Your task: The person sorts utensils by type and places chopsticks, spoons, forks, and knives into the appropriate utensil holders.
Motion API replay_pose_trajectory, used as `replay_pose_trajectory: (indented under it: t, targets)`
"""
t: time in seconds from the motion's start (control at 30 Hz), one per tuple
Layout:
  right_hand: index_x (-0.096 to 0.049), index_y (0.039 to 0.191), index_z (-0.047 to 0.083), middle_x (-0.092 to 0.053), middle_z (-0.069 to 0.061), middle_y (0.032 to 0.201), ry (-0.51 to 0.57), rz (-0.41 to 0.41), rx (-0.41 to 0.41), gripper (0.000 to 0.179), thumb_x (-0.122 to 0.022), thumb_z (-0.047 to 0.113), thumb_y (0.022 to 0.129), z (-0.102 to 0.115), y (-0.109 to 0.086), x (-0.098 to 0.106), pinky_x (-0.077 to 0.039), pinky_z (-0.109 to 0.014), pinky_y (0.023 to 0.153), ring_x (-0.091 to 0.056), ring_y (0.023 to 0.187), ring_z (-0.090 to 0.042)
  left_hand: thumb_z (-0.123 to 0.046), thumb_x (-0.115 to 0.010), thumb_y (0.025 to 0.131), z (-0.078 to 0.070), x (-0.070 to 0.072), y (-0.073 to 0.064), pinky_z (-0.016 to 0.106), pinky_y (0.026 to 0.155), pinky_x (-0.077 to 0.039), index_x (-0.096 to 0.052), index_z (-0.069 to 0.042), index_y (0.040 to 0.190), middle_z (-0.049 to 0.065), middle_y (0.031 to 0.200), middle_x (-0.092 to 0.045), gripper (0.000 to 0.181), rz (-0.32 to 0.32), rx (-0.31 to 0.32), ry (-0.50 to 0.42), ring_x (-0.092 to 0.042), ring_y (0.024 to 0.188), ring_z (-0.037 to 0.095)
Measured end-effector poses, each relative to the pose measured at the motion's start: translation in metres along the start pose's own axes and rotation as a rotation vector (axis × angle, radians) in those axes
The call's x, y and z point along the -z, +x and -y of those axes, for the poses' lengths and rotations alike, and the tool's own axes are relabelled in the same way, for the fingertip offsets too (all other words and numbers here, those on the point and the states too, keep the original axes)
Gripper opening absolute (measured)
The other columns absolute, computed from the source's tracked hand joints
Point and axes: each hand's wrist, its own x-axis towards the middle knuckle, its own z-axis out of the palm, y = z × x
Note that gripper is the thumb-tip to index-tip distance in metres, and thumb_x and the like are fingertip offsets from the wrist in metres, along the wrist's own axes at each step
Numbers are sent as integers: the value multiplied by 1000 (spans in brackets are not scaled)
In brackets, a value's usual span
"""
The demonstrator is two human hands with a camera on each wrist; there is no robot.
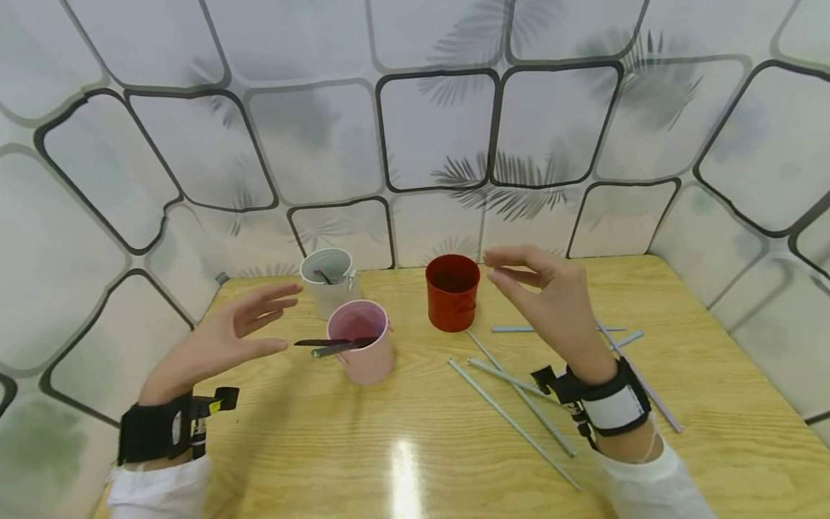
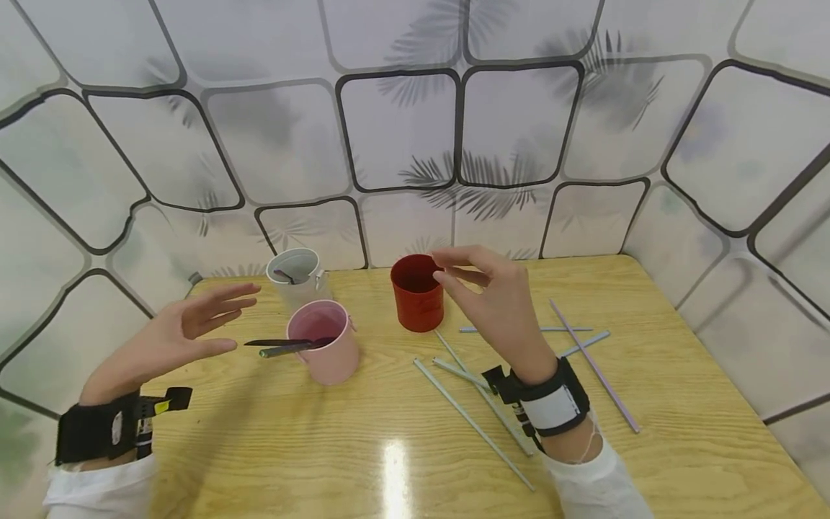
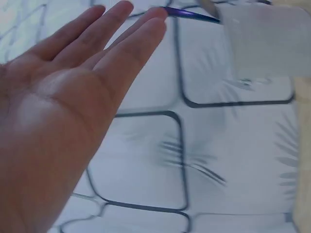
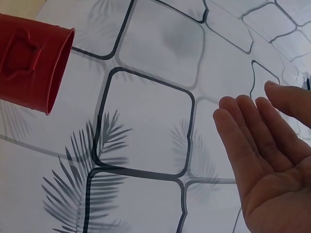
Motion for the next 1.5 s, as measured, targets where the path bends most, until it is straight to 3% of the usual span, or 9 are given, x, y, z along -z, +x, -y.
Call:
replay_pose_trajectory:
  t: [0.2, 0.3, 0.43, 0.6, 0.7, 0.93, 1.23, 1.5]
  targets:
    - [-76, 115, 1, -75, -14, 113, -35, -18, -19, 28, -73, -11, 89, 0, 0, 9, -59, -25, 88, -72, 104, -12, 14, -70, 90, -45, -20, 2, 26, 110, -44, -51, -2, 150, 11, 148, -56, 65, -205, -164, -32, -54, 136, 14]
    - [-76, 115, 0, -75, -15, 113, -21, -21, -17, 28, -73, -11, 89, 2, 1, 11, -59, -25, 87, -72, 103, -13, 19, -70, 87, -63, -37, 7, 31, 108, -47, -57, 2, 143, 15, 142, -61, 60, -265, -246, -59, -58, 132, 17]
    - [-76, 115, -1, -75, -16, 112, -18, -26, -10, 29, -73, -12, 89, 3, 2, 13, -59, -25, 87, -72, 103, -13, 21, -74, 82, -82, -61, 14, 36, 104, -51, -60, 2, 140, 18, 138, -63, 62, -259, -320, -23, -60, 130, 21]
    - [-76, 114, 0, -75, -16, 112, -28, -35, -13, 28, -73, -11, 89, 4, 2, 15, -59, -25, 88, -72, 103, -12, 10, -79, 85, -95, -91, 25, 31, 96, -57, -61, -10, 142, 4, 138, -65, 63, -233, -328, 80, -67, 119, 19]
    - [-76, 114, 0, -75, -16, 111, -27, -43, -14, 26, -73, -11, 90, 5, 2, 16, -59, -25, 88, -73, 103, -12, 5, -80, 86, -96, -110, 35, 30, 94, -57, -60, -14, 144, 3, 139, -63, 64, -225, -316, 100, -66, 118, 20]
    - [-76, 114, 0, -75, -15, 113, -21, -50, -17, 25, -72, -10, 91, 5, 1, 21, -59, -25, 88, -73, 104, -13, 6, -79, 87, -83, -152, 70, 34, 111, -46, -53, -5, 147, 7, 148, -56, 66, -182, -276, 1, -52, 138, 23]
    - [-76, 115, 0, -75, -15, 113, -17, -47, -29, 26, -72, -9, 91, 4, 1, 22, -59, -25, 89, -72, 105, -14, 1, -73, 93, -60, -175, 113, 39, 112, -46, -52, 2, 147, 19, 145, -56, 57, -332, -101, -21, -55, 134, 30]
    - [-76, 116, 1, -75, -15, 114, -32, -41, -25, 26, -72, -8, 92, 3, 1, 22, -58, -25, 89, -72, 105, -13, -6, -75, 93, -49, -193, 136, 49, 118, -37, -35, 5, 155, 24, 156, -43, 75, -384, -48, 12, -41, 145, 37]
